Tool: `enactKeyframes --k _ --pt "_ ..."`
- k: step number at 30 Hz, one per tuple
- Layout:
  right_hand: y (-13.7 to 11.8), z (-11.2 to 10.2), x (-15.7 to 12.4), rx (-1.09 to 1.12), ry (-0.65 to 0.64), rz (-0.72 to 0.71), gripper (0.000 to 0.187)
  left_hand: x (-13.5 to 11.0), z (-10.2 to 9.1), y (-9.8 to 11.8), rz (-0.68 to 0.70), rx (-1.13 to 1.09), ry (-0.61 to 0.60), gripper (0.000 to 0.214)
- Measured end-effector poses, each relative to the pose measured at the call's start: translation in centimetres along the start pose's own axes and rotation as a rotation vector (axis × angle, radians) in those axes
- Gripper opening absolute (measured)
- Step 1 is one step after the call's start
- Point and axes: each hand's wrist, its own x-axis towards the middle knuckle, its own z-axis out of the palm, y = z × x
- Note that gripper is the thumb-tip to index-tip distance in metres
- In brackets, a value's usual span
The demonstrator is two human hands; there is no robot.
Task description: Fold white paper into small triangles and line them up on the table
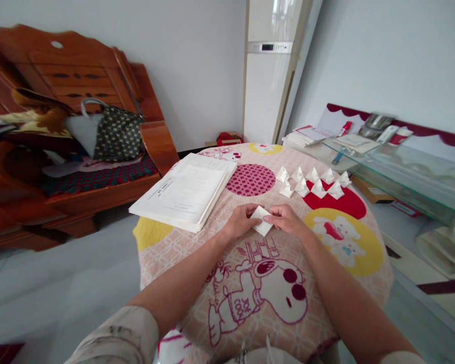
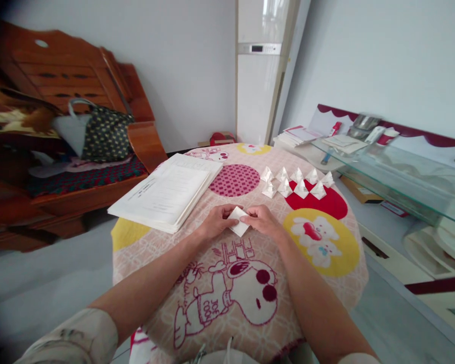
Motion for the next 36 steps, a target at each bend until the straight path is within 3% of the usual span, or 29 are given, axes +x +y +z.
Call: enactKeyframes --k 6,14,18,21,25,29,36 --pt "0.2 1.3 0.1 0.214 -0.038 0.128 0.029 0.0 0.0 0.5 -0.054 -0.105 0.024 0.049" --pt "0.8 0.6 -0.3 0.295 0.051 0.243 0.03 -0.2 -1.9 1.0 -0.093 0.045 0.017 0.046" --pt "0.5 0.4 -0.6 0.296 0.109 0.228 0.031 -0.2 -2.8 1.0 -0.028 0.17 0.114 0.047" --pt "0.2 0.7 -0.6 0.267 0.071 0.196 0.029 -0.1 -2.8 1.3 0.06 0.235 0.194 0.039" --pt "-0.1 1.5 -0.6 0.2 -0.041 0.139 0.027 -0.3 -1.8 1.7 0.099 0.224 0.074 0.044" --pt "-0.2 1.8 -0.5 0.205 -0.017 0.101 0.026 -0.6 -1.3 1.7 0.093 0.24 -0.01 0.026" --pt "0.0 1.7 0.0 0.255 0.139 0.127 0.028 -0.3 -1.8 1.2 0.051 0.031 0.086 0.023"
